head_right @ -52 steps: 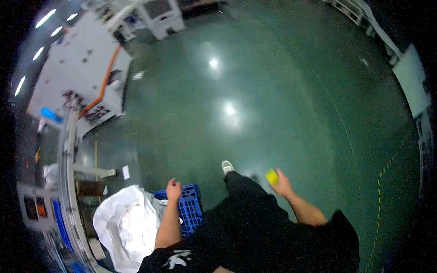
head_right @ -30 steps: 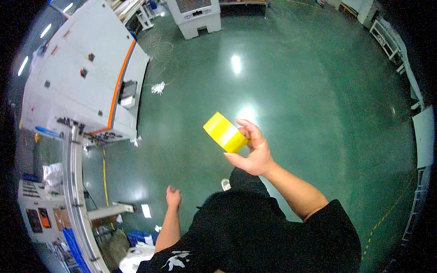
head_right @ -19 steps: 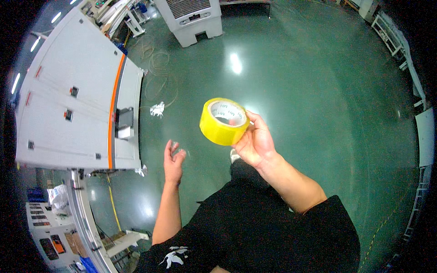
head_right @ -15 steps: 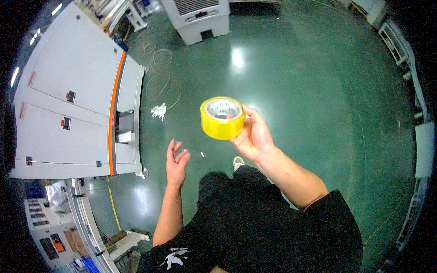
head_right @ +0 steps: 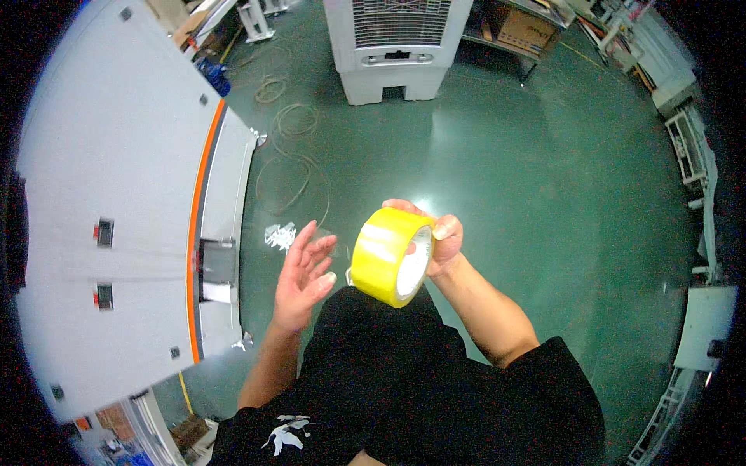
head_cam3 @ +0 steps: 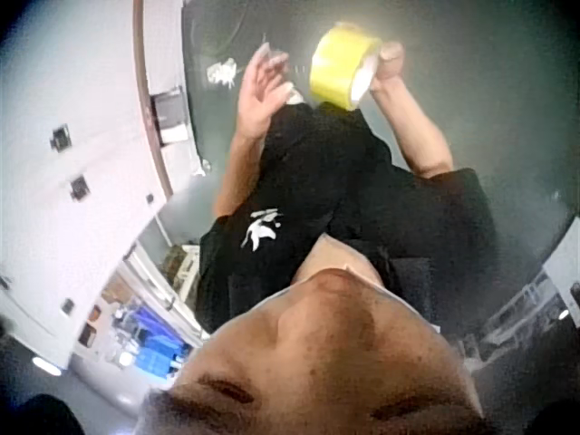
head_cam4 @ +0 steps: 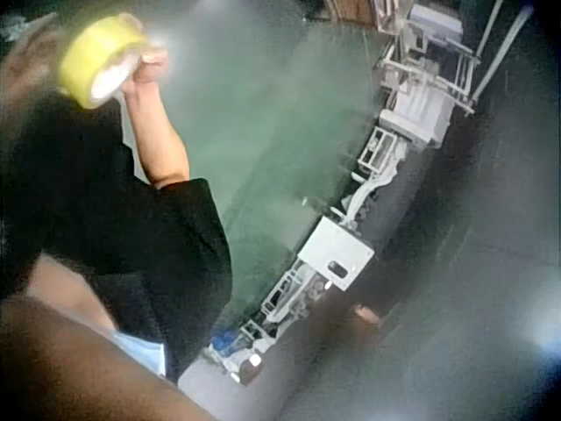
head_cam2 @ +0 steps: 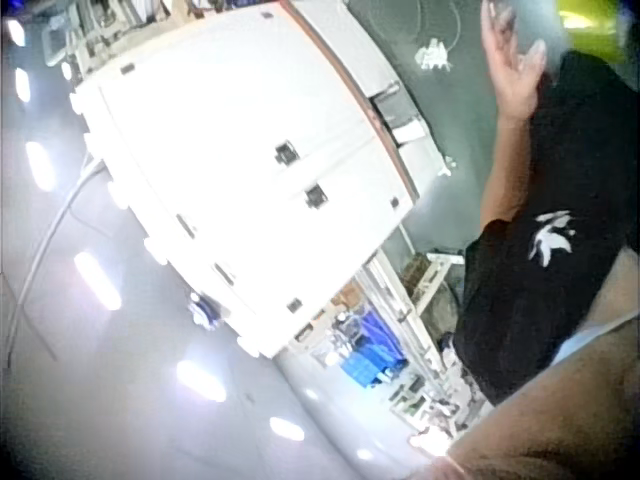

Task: The person repeatedly feeds white sheets into a machine's conveyor, aligning and smoothing them by hand. Later, the person walks to a table, picks up a roll of yellow tape and scissors, cuts a piece of tape, and returns toward the machine.

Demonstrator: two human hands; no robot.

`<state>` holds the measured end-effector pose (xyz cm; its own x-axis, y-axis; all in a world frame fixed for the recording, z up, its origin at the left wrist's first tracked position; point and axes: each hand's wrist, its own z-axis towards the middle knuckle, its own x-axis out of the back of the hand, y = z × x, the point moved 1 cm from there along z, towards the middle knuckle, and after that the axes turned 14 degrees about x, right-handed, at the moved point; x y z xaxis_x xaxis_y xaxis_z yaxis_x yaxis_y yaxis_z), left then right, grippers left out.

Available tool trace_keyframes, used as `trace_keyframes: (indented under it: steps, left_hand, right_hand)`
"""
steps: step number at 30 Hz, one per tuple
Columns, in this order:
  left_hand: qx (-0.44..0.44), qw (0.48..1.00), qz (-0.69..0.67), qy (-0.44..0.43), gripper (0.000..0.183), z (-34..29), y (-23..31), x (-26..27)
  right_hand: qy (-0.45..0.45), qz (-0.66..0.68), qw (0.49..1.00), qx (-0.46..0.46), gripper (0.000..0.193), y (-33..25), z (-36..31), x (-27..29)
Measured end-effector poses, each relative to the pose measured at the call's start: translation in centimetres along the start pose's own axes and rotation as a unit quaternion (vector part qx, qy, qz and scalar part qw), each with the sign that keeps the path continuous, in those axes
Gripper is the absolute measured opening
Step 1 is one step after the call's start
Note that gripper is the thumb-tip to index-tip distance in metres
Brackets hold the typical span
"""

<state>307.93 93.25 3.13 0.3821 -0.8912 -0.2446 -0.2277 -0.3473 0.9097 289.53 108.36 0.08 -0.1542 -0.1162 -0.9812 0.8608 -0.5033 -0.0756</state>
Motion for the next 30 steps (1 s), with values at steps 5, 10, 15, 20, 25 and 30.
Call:
trace_keyframes:
  steps: [5,10,15,20,25,30]
  left_hand:
    - [0.059,0.995,-0.058,-0.05,0.089,11.0,7.1,3.2]
    - [0.084,0.967,-0.196,-0.142,0.092,23.2,10.5,8.1]
    - [0.06,0.968,-0.225,-0.098,0.1,34.5,15.5,11.3]
    - [0.017,0.964,-0.266,0.014,0.109,42.2,20.8,15.4]
    - [-0.036,0.947,-0.291,0.135,0.112,48.1,24.2,20.2]
    - [-0.121,0.918,-0.334,0.177,0.119,55.3,27.0,25.7]
  right_hand:
    - [-0.055,-0.095,0.994,-0.025,0.08,-4.8,10.9,1.4]
    - [-0.085,-0.12,0.987,-0.067,0.082,-9.1,24.0,5.5]
    - [-0.07,-0.144,0.98,-0.119,0.075,-12.5,37.8,8.3]
    - [-0.085,-0.134,0.961,-0.228,0.082,-14.3,51.2,10.6]
    - [-0.107,-0.123,0.943,-0.289,0.081,-13.7,62.6,13.6]
    - [-0.098,-0.12,0.937,-0.313,0.081,-12.2,72.4,17.2]
